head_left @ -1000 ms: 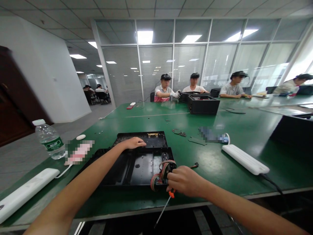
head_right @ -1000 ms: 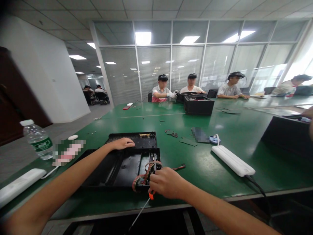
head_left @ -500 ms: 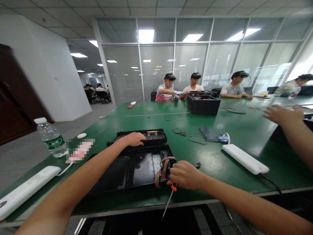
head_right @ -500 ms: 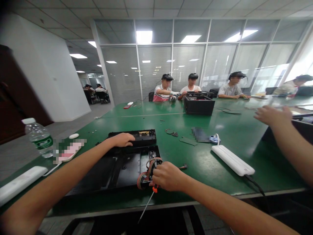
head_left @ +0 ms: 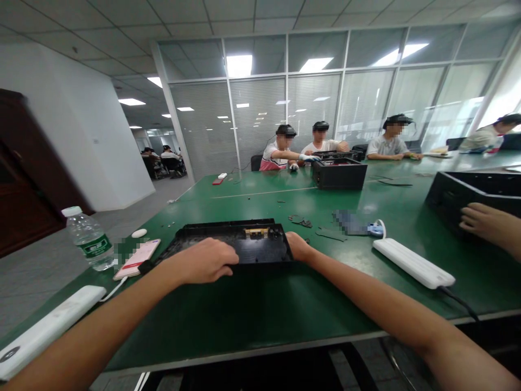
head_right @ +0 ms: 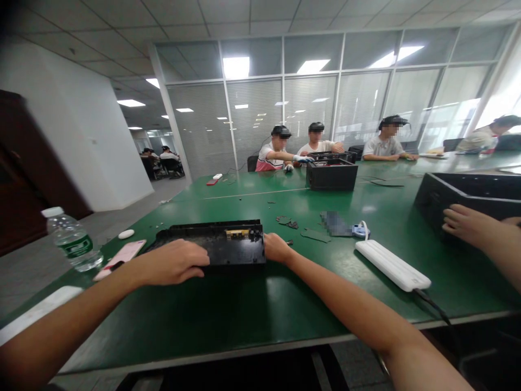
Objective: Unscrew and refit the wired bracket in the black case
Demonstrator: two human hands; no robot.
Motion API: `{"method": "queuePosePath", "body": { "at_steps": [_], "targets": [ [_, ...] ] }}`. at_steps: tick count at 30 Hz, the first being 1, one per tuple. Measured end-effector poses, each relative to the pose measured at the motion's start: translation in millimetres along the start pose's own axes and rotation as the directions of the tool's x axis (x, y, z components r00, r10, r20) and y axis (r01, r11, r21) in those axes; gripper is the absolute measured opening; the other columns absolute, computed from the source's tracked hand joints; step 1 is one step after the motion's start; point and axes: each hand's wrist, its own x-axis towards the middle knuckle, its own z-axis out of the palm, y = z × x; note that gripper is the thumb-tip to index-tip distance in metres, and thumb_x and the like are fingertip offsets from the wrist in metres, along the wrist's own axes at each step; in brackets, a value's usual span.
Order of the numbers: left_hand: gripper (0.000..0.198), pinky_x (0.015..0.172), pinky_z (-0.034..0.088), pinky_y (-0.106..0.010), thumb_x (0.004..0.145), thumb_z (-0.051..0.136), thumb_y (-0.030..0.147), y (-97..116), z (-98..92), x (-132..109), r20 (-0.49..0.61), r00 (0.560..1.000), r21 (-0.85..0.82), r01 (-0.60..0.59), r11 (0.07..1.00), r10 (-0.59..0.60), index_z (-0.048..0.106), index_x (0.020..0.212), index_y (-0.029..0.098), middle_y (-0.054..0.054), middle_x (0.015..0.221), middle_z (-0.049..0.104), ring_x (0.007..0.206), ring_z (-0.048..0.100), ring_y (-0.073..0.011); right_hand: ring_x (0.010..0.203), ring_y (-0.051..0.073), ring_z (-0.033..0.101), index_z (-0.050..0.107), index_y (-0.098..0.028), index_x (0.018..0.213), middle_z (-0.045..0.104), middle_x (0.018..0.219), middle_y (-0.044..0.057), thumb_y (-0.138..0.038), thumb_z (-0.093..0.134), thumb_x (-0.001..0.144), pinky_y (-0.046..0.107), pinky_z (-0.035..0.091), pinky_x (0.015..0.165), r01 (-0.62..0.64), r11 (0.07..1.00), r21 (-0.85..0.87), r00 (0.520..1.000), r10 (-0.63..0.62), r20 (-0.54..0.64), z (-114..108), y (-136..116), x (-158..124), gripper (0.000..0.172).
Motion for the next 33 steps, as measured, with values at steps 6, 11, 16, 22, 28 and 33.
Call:
{"method": "queuePosePath", "body": {
  "at_steps": [6,11,16,22,28,33],
  "targets": [
    [0.008,0.062,0.037,-0.025,0.082,0.053,0.022,29,31.9,-21,0.064,0.998,-0.027,0.016,1.0,-0.014,0.055,0.076,0.018,0.0,0.075,0.059,0.071,0.056,-0.0156,0.094,0.021,0.052,0.053,-0.016,0.113,0.051,0.118,0.013,-0.027,0.047,0.084,0.029,0.044,0.066,-0.076,0.967,-0.242,0.991,0.099,0.087,-22,44,-52,0.032],
    [0.008,0.064,0.039,-0.025,0.079,0.059,0.028,33,52.9,-19,0.186,0.981,-0.056,0.071,0.996,-0.059,0.059,0.076,0.02,0.001,0.076,0.062,0.076,0.059,-0.018,0.089,0.018,0.055,0.062,-0.02,0.092,0.06,0.097,0.007,-0.024,0.05,0.082,0.029,0.044,0.074,-0.255,0.966,-0.035,0.966,0.256,0.034,-27,66,-68,0.017],
    [0.055,0.075,0.041,-0.028,0.072,0.054,0.061,-4,67.1,15,0.111,0.974,-0.122,0.209,0.97,-0.196,0.054,0.11,0.021,-0.006,0.101,0.061,0.091,0.057,-0.0227,0.093,0.017,0.056,0.06,-0.018,0.103,0.06,0.101,0.008,-0.033,0.046,0.086,0.031,0.044,0.083,-0.245,0.907,0.344,0.956,0.286,-0.073,-12,34,-43,0.026],
    [0.096,0.087,0.037,-0.032,0.067,0.056,0.064,-50,100.6,74,0.003,0.942,-0.121,0.333,0.935,-0.335,0.017,0.137,0.011,-0.019,0.129,0.039,0.112,0.045,-0.0295,0.108,0.018,0.051,0.054,-0.019,0.115,0.053,0.119,0.009,-0.033,0.043,0.087,0.035,0.04,0.092,-0.236,0.898,0.371,0.964,0.265,-0.03,0,-3,-23,0.034],
    [0.097,0.087,0.038,-0.037,0.067,0.061,0.06,-30,117.4,89,-0.156,0.937,-0.068,0.306,0.95,-0.313,0.012,0.138,0.017,-0.02,0.134,0.028,0.111,0.045,-0.0324,0.103,0.017,0.053,0.055,-0.018,0.111,0.055,0.113,0.008,-0.029,0.043,0.087,0.033,0.043,0.088,-0.257,0.9,0.353,0.958,0.286,-0.03,6,-4,-24,0.029],
    [0.053,0.095,0.031,-0.042,0.072,0.066,0.038,-14,108.0,107,-0.283,0.958,0.059,-0.033,0.998,0.048,0.047,0.119,0.022,-0.014,0.132,0.033,0.118,0.034,-0.0298,0.099,0.016,0.053,0.054,-0.02,0.111,0.05,0.114,0.007,-0.031,0.044,0.086,0.03,0.044,0.084,-0.282,0.897,0.339,0.943,0.325,-0.074,0,0,-24,0.028]
  ]
}}
